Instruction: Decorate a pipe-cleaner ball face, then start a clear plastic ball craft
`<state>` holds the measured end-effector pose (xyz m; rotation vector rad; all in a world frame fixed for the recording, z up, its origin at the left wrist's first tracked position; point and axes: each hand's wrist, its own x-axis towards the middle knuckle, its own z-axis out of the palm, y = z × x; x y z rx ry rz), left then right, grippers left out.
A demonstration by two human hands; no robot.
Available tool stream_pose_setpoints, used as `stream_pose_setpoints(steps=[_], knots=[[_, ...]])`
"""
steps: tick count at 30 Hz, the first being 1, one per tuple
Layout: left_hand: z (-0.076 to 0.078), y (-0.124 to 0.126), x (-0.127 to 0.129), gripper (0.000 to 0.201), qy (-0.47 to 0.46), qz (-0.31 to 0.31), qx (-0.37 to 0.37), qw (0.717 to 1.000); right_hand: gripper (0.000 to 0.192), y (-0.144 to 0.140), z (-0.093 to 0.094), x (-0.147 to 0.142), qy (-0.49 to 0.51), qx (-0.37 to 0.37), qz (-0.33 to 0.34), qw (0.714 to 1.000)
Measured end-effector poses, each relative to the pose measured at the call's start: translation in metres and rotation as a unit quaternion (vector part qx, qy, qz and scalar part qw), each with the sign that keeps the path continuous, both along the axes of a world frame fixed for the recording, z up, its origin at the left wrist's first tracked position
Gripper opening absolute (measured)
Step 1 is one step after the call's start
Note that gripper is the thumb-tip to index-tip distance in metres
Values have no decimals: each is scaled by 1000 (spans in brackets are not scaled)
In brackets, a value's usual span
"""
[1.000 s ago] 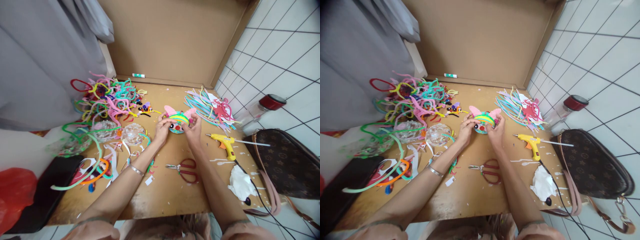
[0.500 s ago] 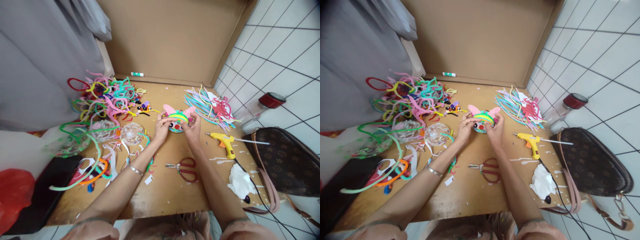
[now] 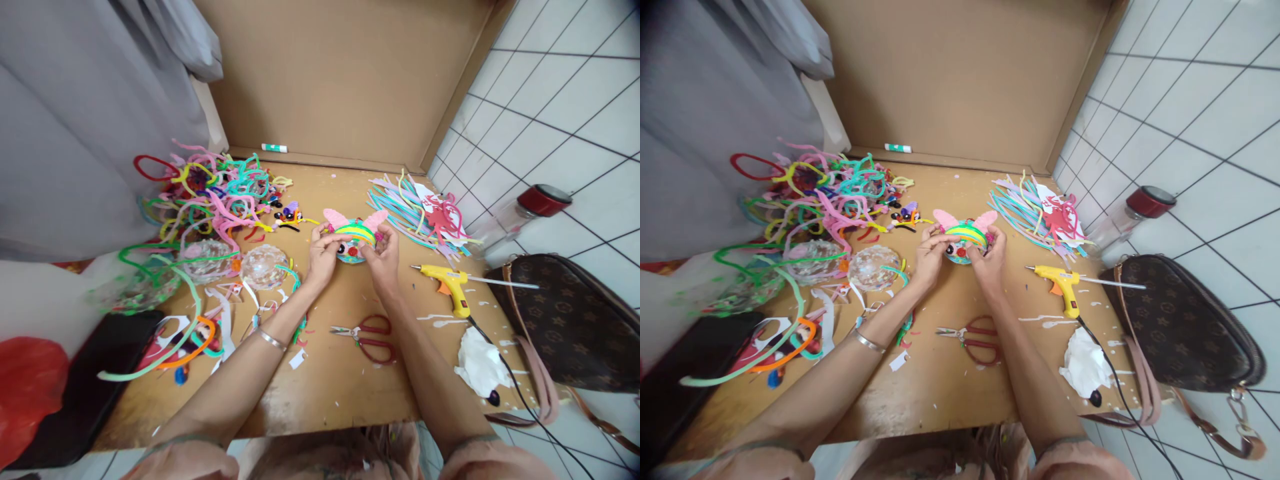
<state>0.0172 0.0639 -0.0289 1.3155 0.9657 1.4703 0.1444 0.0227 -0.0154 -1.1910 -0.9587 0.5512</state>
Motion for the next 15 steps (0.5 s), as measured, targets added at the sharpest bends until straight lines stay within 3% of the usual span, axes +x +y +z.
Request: stream_pose_setpoints(steps=[15], knots=[[1,-6,4,14,-46,-4,-19,999,62,11,-16,0,-43,3,-42,998]])
